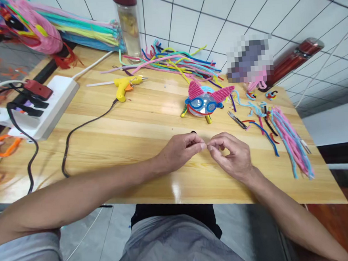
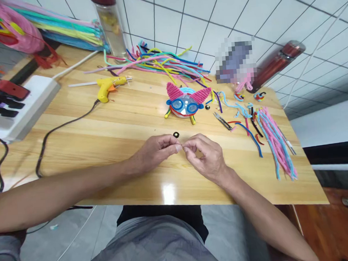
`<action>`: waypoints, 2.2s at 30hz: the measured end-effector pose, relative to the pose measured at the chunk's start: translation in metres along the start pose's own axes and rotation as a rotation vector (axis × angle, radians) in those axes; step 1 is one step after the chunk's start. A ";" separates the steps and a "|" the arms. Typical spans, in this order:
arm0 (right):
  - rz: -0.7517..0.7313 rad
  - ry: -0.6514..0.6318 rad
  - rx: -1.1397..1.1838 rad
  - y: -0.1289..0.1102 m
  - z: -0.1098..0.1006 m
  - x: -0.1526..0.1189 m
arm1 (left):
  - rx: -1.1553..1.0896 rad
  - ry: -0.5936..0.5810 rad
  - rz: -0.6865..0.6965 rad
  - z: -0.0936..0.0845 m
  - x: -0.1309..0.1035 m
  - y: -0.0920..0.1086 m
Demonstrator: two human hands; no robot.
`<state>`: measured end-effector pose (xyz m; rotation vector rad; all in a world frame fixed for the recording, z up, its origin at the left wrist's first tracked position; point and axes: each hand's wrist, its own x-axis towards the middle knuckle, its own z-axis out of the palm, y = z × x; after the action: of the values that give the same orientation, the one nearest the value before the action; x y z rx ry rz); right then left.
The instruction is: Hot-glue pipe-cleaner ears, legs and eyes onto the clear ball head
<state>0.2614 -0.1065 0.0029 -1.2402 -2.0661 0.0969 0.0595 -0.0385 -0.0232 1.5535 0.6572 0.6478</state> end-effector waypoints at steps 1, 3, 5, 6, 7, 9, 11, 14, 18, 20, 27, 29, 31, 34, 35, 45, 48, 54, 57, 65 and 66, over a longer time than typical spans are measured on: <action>-0.005 0.011 -0.003 0.000 0.001 0.000 | -0.024 -0.015 -0.019 0.000 0.000 0.001; -0.005 0.019 -0.014 -0.001 0.001 0.000 | -0.068 -0.050 -0.060 -0.001 -0.001 0.003; -0.005 0.014 -0.029 -0.003 0.002 0.000 | -0.106 -0.078 -0.095 0.000 -0.002 0.005; -0.006 0.014 -0.038 -0.004 0.002 0.000 | -0.122 -0.088 -0.105 0.001 -0.003 0.005; -0.006 0.015 -0.048 -0.005 0.002 -0.001 | -0.137 -0.094 -0.110 0.001 -0.003 0.005; 0.004 0.016 -0.069 -0.007 0.004 -0.002 | -0.165 -0.099 -0.115 0.003 -0.004 0.004; 0.025 0.018 -0.087 -0.007 0.006 -0.004 | -0.189 -0.102 -0.132 0.005 -0.003 0.002; 0.039 0.036 -0.103 -0.006 0.012 -0.009 | -0.235 -0.119 -0.175 0.006 -0.002 -0.002; 0.026 0.056 -0.124 -0.005 0.017 -0.016 | -0.278 -0.127 -0.209 0.008 -0.003 -0.004; 0.024 0.042 -0.135 -0.005 0.018 -0.019 | -0.239 -0.105 -0.219 0.008 -0.004 -0.003; 0.020 -0.104 -0.158 -0.011 0.005 -0.027 | 0.003 -0.195 -0.095 0.008 -0.009 0.002; 0.058 -0.148 -0.141 -0.014 0.001 -0.030 | 0.047 -0.224 -0.055 0.009 -0.010 0.001; 0.127 -0.176 -0.080 -0.017 -0.002 -0.033 | 0.068 -0.235 -0.011 0.010 -0.010 -0.001; 0.278 -0.210 0.079 -0.021 -0.004 -0.034 | 0.089 -0.245 0.043 0.011 -0.012 -0.002; 0.339 -0.221 0.138 -0.023 -0.005 -0.034 | 0.091 -0.251 0.051 0.012 -0.012 -0.002; 0.514 -0.073 0.162 0.000 -0.013 -0.043 | -0.134 -0.294 -0.151 0.013 -0.009 -0.006; 0.362 0.057 -0.009 0.010 -0.013 -0.047 | -0.196 -0.265 -0.198 0.012 -0.008 -0.006; 0.181 0.079 -0.091 -0.007 -0.016 -0.044 | -0.209 -0.254 -0.238 0.012 -0.008 0.000; 0.098 0.040 -0.081 -0.021 -0.013 -0.041 | -0.169 -0.264 -0.236 0.012 -0.009 0.003; 0.037 -0.009 -0.099 -0.023 -0.002 -0.033 | -0.120 -0.228 -0.231 0.013 -0.013 0.003; 0.046 -0.017 -0.100 -0.022 -0.001 -0.031 | -0.118 -0.217 -0.218 0.013 -0.013 0.002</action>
<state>0.2549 -0.1435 -0.0041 -1.3525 -2.0792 0.0255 0.0604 -0.0568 -0.0225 1.3951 0.6025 0.3426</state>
